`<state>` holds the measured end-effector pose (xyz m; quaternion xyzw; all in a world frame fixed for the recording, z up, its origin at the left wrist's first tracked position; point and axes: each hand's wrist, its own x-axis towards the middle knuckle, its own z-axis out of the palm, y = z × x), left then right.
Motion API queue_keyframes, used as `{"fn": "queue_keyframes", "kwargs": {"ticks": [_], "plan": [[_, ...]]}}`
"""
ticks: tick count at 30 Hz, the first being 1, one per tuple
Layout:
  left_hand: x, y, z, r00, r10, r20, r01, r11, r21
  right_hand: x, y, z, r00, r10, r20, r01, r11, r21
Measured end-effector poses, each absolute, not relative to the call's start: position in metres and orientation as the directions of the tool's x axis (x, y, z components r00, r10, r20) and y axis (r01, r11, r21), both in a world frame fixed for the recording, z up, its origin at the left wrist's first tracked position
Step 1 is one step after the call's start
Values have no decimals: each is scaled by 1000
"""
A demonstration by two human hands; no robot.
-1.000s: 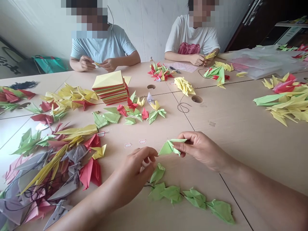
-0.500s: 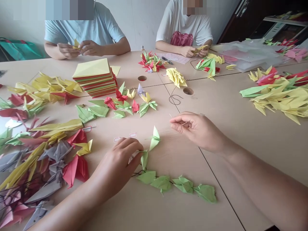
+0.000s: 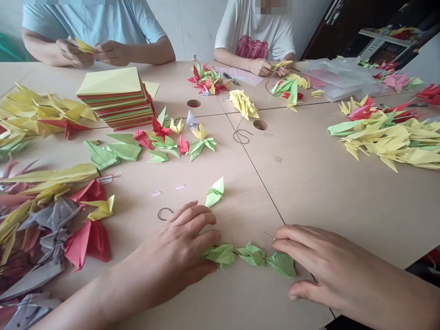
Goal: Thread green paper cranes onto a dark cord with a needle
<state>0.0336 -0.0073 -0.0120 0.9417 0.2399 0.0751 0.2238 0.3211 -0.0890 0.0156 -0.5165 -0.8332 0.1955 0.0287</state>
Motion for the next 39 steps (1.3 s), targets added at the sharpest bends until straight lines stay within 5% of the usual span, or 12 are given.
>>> {"fn": "queue_keyframes", "kwargs": {"ticks": [14, 25, 32, 39], "plan": [[27, 0, -19, 682, 715, 155, 697, -700, 160, 300, 16, 6, -570, 804, -168, 805, 507, -309], [13, -13, -25, 548, 826, 135, 780, -563, 275, 319, 19, 8, -549, 806, -223, 792, 415, -448], [12, -16, -22, 555, 828, 78, 787, -553, 274, 291, 12, -6, -649, 759, 54, 685, 613, -394], [5, -17, -18, 570, 821, 43, 775, -554, 303, 293, 12, -6, -646, 761, 64, 697, 622, -357]]}}
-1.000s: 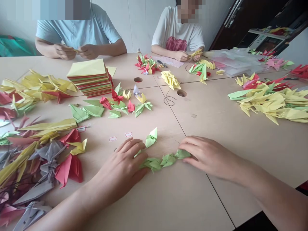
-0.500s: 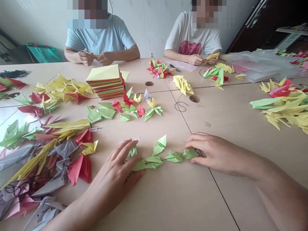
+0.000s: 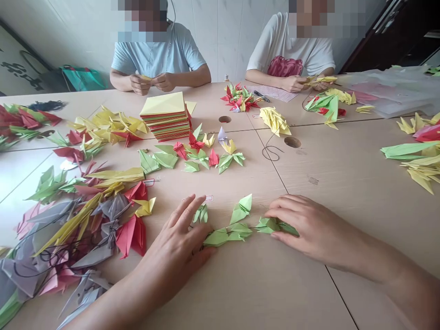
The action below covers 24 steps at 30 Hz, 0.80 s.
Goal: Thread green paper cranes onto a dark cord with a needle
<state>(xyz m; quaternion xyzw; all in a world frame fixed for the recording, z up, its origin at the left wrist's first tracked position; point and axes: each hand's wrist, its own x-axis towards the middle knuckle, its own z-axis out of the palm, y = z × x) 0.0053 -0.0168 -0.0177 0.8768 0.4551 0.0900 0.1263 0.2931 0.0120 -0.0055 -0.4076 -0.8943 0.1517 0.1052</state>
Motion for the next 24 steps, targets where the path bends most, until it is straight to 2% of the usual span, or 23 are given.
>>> {"fn": "queue_keyframes", "kwargs": {"ticks": [5, 12, 17, 21, 24], "plan": [[14, -19, -18, 583, 809, 77, 743, -569, 352, 271, -3, -5, -712, 654, 254, 566, 749, -343], [18, -21, -16, 588, 807, 49, 735, -559, 384, 260, -9, -15, -718, 674, 174, 596, 724, -348], [19, -23, -16, 601, 798, 40, 722, -563, 402, 256, -14, -9, -767, 581, 272, 482, 802, -354], [17, -23, -20, 581, 808, 98, 705, -560, 436, 249, -18, -13, -803, 555, 218, 459, 808, -369], [15, -24, -20, 516, 845, 142, 695, -510, 507, 250, -15, -13, -780, 548, 303, 429, 820, -378]]}}
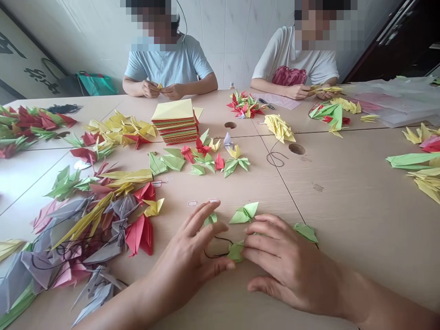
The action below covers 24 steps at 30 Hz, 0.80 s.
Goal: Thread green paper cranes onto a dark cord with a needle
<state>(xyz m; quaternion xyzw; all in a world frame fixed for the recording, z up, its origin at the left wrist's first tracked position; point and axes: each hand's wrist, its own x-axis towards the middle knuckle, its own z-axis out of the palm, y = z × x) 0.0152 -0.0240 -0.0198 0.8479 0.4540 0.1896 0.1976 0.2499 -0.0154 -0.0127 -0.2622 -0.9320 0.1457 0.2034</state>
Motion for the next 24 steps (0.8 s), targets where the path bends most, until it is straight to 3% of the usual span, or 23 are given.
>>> {"fn": "queue_keyframes", "kwargs": {"ticks": [4, 9, 13, 18, 21, 24], "plan": [[15, -24, -18, 349, 924, 154, 715, -369, 594, 255, -8, -13, -722, 560, 407, 482, 829, -284], [16, -19, -25, 246, 968, 53, 734, -222, 642, 258, -5, -21, -750, 604, 271, 536, 794, -287], [16, -16, -29, 290, 945, 150, 748, -322, 581, 254, -9, -21, -781, 558, 282, 461, 819, -343], [21, -19, -24, 513, 842, 166, 710, -525, 469, 256, -12, -15, -797, 477, 371, 353, 866, -355], [23, -20, -23, 566, 820, 91, 725, -547, 419, 264, -11, -19, -694, 518, 499, 423, 855, -299], [24, -20, -22, 575, 816, 52, 749, -551, 369, 271, -6, -29, -587, 612, 530, 555, 781, -286]]}}
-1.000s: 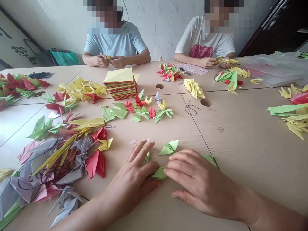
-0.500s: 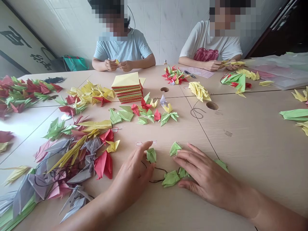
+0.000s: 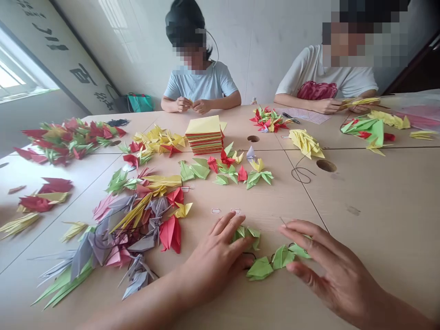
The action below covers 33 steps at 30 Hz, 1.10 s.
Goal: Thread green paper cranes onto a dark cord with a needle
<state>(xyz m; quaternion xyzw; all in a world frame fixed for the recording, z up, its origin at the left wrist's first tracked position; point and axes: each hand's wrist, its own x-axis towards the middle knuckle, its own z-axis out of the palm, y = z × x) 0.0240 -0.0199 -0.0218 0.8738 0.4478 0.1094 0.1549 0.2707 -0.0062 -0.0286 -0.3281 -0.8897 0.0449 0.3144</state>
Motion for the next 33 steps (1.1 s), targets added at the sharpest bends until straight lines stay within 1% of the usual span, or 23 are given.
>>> {"fn": "queue_keyframes", "kwargs": {"ticks": [3, 7, 9, 11, 12, 13, 14, 18, 21, 24, 28, 30, 33], "plan": [[23, -23, -16, 560, 828, 33, 771, -536, 344, 273, -1, -37, -548, 665, 507, 612, 732, -299], [15, -22, 8, 521, 854, 10, 782, -482, 394, 274, 0, -38, -526, 682, 509, 621, 716, -317], [8, -11, 24, 461, 887, 28, 804, -431, 409, 275, -1, -36, -501, 705, 503, 631, 695, -346], [0, 10, 37, 374, 922, 94, 844, -381, 376, 275, -1, -35, -475, 732, 488, 632, 670, -391], [-3, 23, 40, 346, 932, 104, 874, -361, 326, 275, -2, -35, -465, 745, 478, 628, 658, -416], [-6, 36, 41, 339, 935, 107, 897, -355, 264, 275, -2, -35, -460, 753, 470, 621, 651, -436], [-8, 50, 39, 354, 931, 92, 899, -366, 242, 275, -2, -36, -458, 760, 461, 615, 646, -453], [-11, 94, 17, 389, 921, 20, 898, -384, 213, 275, 0, -38, -442, 774, 454, 611, 630, -479], [-11, 111, 1, 417, 907, -53, 893, -398, 212, 277, 1, -36, -412, 794, 447, 607, 605, -515], [-13, 115, -6, 395, 908, -141, 909, -363, 206, 279, 4, -33, -355, 847, 396, 577, 531, -620], [-14, 104, -1, 379, 891, -250, 920, -333, 209, 280, 6, -31, -261, 935, 241, 472, 342, -813], [-12, 94, 4, 390, 876, -282, 916, -338, 218, 279, 7, -31, -232, 953, 194, 411, 277, -868], [-10, 82, 10, 406, 870, -281, 908, -350, 229, 279, 7, -31, -184, 967, 179, 349, 234, -907]]}}
